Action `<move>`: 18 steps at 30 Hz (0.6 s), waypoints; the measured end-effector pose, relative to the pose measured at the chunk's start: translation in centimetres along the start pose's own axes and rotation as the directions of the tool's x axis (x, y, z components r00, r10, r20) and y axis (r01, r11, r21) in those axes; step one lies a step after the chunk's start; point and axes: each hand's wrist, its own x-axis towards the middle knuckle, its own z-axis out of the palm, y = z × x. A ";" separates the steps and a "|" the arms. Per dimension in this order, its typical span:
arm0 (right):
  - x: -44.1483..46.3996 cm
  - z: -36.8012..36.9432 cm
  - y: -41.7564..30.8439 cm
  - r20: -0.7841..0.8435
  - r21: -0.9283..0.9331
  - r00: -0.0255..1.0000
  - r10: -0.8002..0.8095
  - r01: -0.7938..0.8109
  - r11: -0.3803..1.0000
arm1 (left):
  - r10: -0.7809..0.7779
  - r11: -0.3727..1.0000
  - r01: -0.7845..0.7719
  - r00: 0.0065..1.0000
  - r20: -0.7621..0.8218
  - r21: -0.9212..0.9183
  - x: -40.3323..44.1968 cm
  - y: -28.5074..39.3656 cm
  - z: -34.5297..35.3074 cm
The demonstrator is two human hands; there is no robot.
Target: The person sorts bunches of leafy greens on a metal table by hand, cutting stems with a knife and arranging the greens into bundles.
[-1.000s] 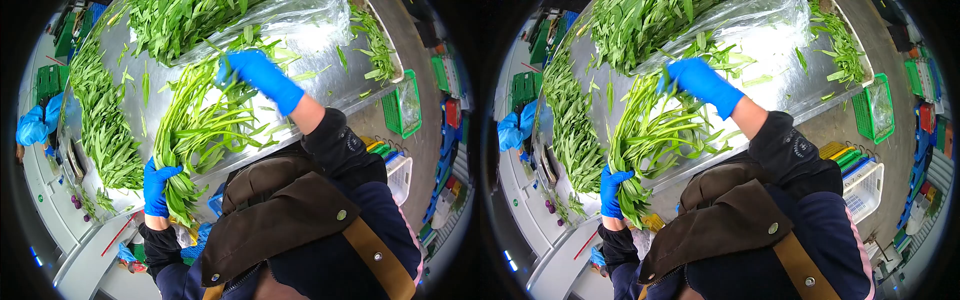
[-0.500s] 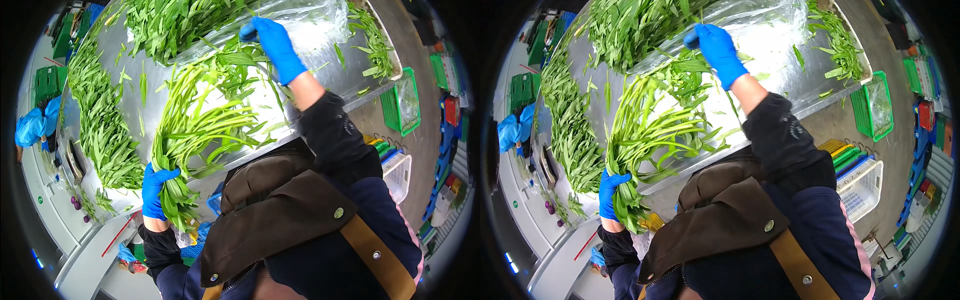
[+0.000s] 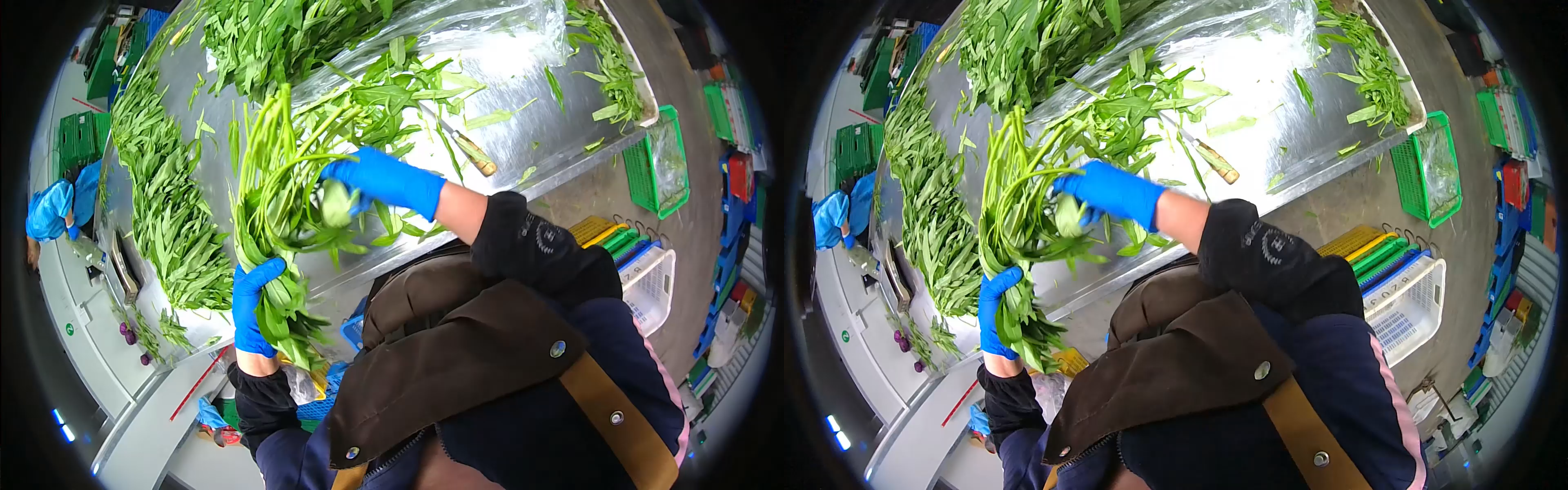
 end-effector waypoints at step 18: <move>-4.0 -13.2 -6.0 -0.488 -0.510 0.864 -0.126 -0.165 0.844 | -0.115 0.933 0.140 0.989 0.092 -0.331 -2.4 -0.9 0.1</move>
